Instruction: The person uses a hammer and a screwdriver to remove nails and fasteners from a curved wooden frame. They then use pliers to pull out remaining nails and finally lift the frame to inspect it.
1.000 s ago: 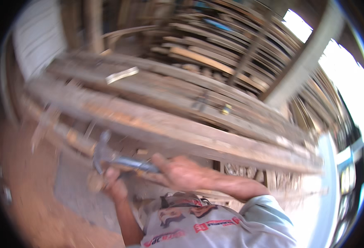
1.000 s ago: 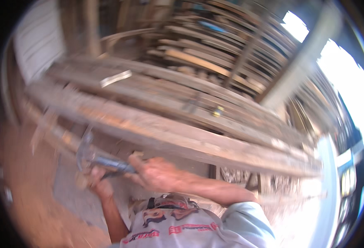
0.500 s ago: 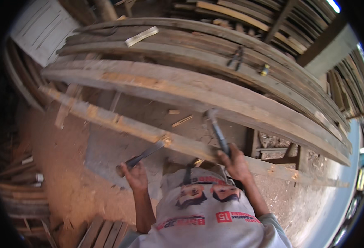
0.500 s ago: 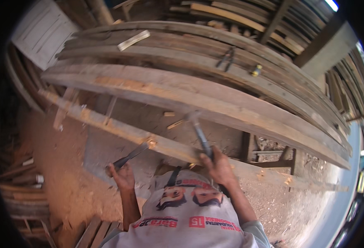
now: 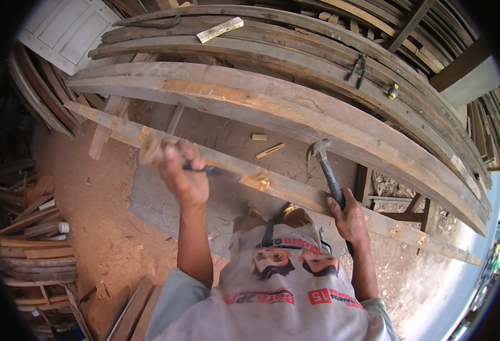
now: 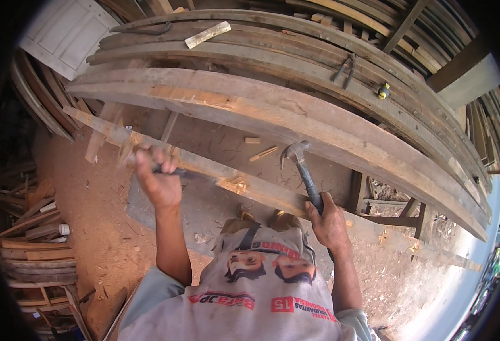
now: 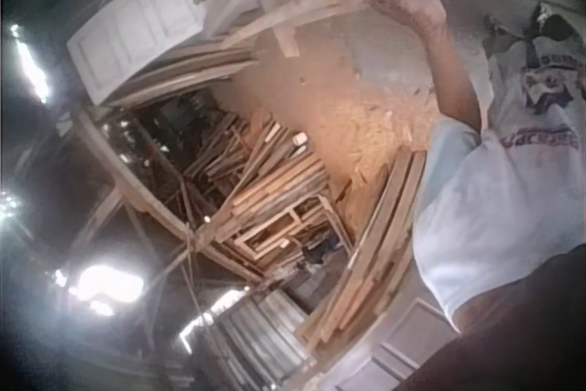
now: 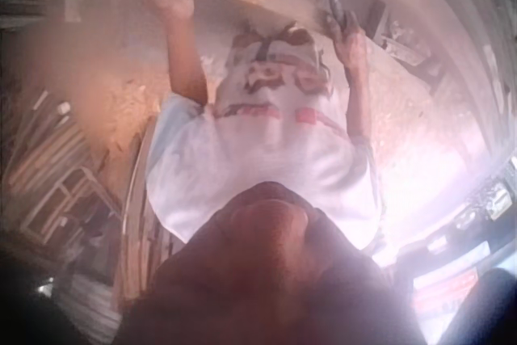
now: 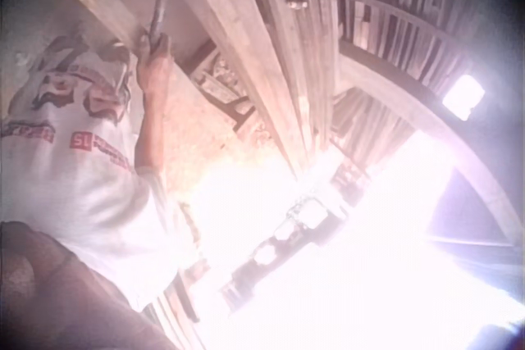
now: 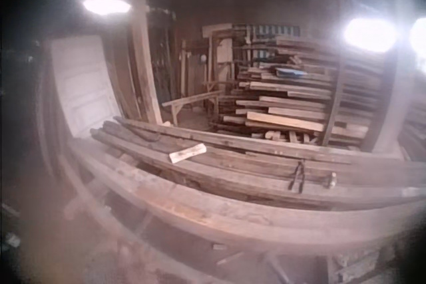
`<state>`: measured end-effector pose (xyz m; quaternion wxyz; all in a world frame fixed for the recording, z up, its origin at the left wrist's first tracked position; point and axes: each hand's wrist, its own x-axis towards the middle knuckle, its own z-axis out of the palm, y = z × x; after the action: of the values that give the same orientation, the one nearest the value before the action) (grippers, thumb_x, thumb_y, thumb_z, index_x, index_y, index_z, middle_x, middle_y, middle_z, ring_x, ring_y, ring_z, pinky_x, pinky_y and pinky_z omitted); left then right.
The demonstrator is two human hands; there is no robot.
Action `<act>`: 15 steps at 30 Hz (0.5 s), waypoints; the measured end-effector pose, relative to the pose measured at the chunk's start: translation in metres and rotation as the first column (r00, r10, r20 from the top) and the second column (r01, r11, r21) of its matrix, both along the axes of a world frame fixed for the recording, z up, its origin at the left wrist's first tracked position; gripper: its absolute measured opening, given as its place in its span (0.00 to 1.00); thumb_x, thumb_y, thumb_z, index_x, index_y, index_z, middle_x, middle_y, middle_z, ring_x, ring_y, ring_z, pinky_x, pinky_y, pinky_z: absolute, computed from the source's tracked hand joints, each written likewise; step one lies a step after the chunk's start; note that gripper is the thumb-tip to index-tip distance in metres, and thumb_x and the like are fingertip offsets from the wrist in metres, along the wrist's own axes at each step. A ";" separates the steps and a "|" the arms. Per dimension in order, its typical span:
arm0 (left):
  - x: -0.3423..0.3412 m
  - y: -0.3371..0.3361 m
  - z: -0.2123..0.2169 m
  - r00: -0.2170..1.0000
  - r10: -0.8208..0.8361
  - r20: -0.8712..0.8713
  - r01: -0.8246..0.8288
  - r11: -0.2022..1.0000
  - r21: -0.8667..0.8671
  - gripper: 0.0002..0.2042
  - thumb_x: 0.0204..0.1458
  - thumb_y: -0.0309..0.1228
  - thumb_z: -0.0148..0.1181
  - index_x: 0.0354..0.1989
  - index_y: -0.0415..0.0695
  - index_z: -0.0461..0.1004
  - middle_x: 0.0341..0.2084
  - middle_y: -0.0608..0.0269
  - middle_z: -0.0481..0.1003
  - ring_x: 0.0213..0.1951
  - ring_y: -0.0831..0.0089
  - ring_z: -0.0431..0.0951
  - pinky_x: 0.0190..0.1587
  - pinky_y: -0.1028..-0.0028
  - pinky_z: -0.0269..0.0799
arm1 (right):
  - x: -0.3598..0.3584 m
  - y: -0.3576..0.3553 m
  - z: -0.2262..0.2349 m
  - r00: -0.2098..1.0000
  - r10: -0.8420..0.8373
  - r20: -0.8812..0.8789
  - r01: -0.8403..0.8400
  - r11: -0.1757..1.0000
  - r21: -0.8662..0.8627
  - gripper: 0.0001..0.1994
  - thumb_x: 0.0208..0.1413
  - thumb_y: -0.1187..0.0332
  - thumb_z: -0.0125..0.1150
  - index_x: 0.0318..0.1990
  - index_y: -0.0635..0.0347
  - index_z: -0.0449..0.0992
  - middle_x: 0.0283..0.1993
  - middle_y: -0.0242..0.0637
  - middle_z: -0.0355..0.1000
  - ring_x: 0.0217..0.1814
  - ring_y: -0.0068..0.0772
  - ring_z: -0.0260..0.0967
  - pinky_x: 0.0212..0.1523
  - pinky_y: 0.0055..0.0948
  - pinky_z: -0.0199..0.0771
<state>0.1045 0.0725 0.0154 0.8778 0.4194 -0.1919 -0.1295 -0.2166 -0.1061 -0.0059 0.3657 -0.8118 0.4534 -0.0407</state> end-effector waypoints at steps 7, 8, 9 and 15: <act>-0.004 -0.051 0.001 0.979 -0.187 0.077 0.168 0.965 0.201 0.08 0.66 0.33 0.62 0.43 0.44 0.72 0.22 0.70 0.71 0.24 0.81 0.70 0.28 0.76 0.67 | -0.002 0.009 -0.010 0.996 -0.084 0.036 0.085 0.995 -0.042 0.22 0.66 0.53 0.65 0.49 0.68 0.74 0.30 0.50 0.72 0.32 0.45 0.68 0.38 0.44 0.72; -0.002 -0.055 0.000 0.977 -0.192 0.089 0.172 0.965 0.196 0.08 0.67 0.35 0.62 0.44 0.44 0.71 0.23 0.70 0.70 0.24 0.81 0.69 0.28 0.76 0.66 | 0.000 0.011 -0.010 0.993 -0.109 0.042 0.110 0.993 -0.042 0.23 0.66 0.52 0.65 0.49 0.68 0.74 0.29 0.50 0.71 0.32 0.44 0.68 0.38 0.43 0.71; 0.001 -0.058 -0.001 0.975 -0.197 0.100 0.175 0.966 0.191 0.09 0.67 0.36 0.61 0.44 0.45 0.70 0.23 0.70 0.68 0.25 0.80 0.68 0.29 0.76 0.66 | 0.002 0.013 -0.008 0.990 -0.132 0.049 0.134 0.990 -0.043 0.23 0.66 0.52 0.65 0.48 0.68 0.74 0.29 0.50 0.71 0.31 0.44 0.67 0.38 0.43 0.71; 0.005 -0.062 -0.009 0.978 -0.204 0.033 0.193 0.960 0.201 0.08 0.67 0.34 0.62 0.41 0.45 0.71 0.23 0.71 0.70 0.25 0.81 0.69 0.30 0.76 0.67 | 0.012 0.016 0.000 0.982 -0.188 -0.004 0.187 0.981 -0.045 0.22 0.67 0.53 0.64 0.48 0.68 0.74 0.32 0.54 0.73 0.35 0.53 0.72 0.40 0.45 0.73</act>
<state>0.1091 0.0110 0.0067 0.8090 0.4862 -0.2428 -0.2239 -0.2042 -0.0902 -0.0061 0.3404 -0.7735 0.5283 -0.0816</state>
